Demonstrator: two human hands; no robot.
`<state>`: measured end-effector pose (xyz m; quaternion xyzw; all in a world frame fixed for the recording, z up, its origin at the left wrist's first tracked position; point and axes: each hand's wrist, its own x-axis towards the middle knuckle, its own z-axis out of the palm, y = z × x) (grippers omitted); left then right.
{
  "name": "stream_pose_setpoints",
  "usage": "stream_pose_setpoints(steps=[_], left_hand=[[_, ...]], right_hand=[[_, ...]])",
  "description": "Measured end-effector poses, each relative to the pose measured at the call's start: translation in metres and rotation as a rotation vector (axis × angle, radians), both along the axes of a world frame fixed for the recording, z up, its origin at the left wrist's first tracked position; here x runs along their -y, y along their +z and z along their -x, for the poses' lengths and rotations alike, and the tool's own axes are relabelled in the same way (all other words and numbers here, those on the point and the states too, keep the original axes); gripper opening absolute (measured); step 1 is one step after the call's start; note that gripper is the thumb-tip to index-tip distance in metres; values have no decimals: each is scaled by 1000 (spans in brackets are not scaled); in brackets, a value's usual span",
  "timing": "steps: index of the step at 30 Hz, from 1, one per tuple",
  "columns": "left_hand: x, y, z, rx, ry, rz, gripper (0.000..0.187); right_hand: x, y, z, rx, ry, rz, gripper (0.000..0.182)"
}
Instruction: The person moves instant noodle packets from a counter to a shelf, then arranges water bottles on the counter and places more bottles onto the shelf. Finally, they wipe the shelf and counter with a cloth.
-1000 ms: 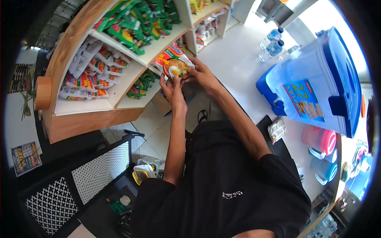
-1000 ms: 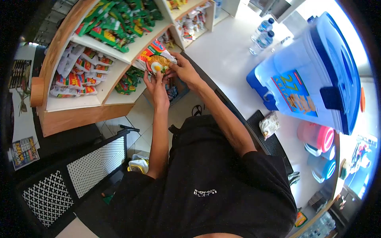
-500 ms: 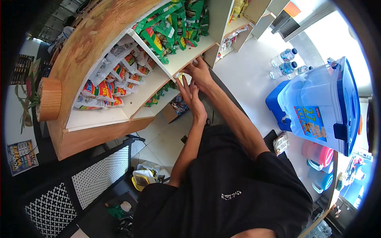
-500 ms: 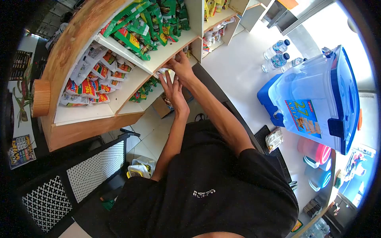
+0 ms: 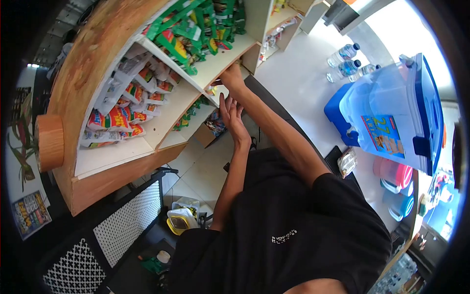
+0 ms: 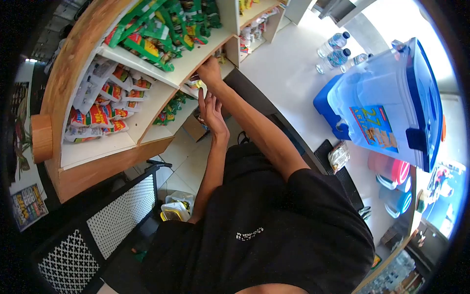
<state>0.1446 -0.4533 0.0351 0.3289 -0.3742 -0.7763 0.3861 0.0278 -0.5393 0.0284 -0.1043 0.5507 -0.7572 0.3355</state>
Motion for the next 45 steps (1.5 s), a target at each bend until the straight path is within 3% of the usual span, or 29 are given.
stream_pose_setpoints(steps=[4, 5, 9, 12, 17, 21, 25, 29, 34, 36, 38, 41, 45], left_hand=[[-13, -15, -2, 95, -109, -56, 57], [-17, -19, 0, 133, -122, -76, 49], [-33, -54, -3, 327, -538, -98, 41], [-60, -49, 6, 435, -842, -42, 41], [-122, -36, 32, 441, -1133, 66, 44], [-177, -38, 50, 409, -1363, 145, 47], [-243, -47, 70, 398, -1508, 198, 46], [-312, -73, 86, 391, -1569, 354, 47], [-380, -137, 93, 446, -1364, 821, 56], [-390, -141, 94, 469, -1273, 885, 52], [-390, -138, 98, 569, -1350, 884, 50], [-387, -138, 93, 614, -1273, 812, 46], [-365, -121, 76, 595, -1211, 676, 45]], right_hand=[[-55, -16, 0, -80, 143, -67, 18], [-74, -25, 1, -50, 159, -128, 19], [-171, -30, 5, 32, 157, -290, 23], [-254, -43, 9, 71, 6, -289, 26], [-396, -35, -13, 118, -292, -381, 34], [-486, -28, -52, 151, -570, -447, 29], [-558, -55, -82, 129, -895, -571, 25], [-611, -115, -89, -73, -1094, -925, 36], [-627, -109, -81, 123, -990, -773, 42], [-628, -111, -76, 180, -943, -667, 44], [-631, -109, -72, 222, -895, -656, 51], [-641, -116, -67, 199, -747, -583, 33], [-632, -99, -70, 276, -617, -531, 29]])
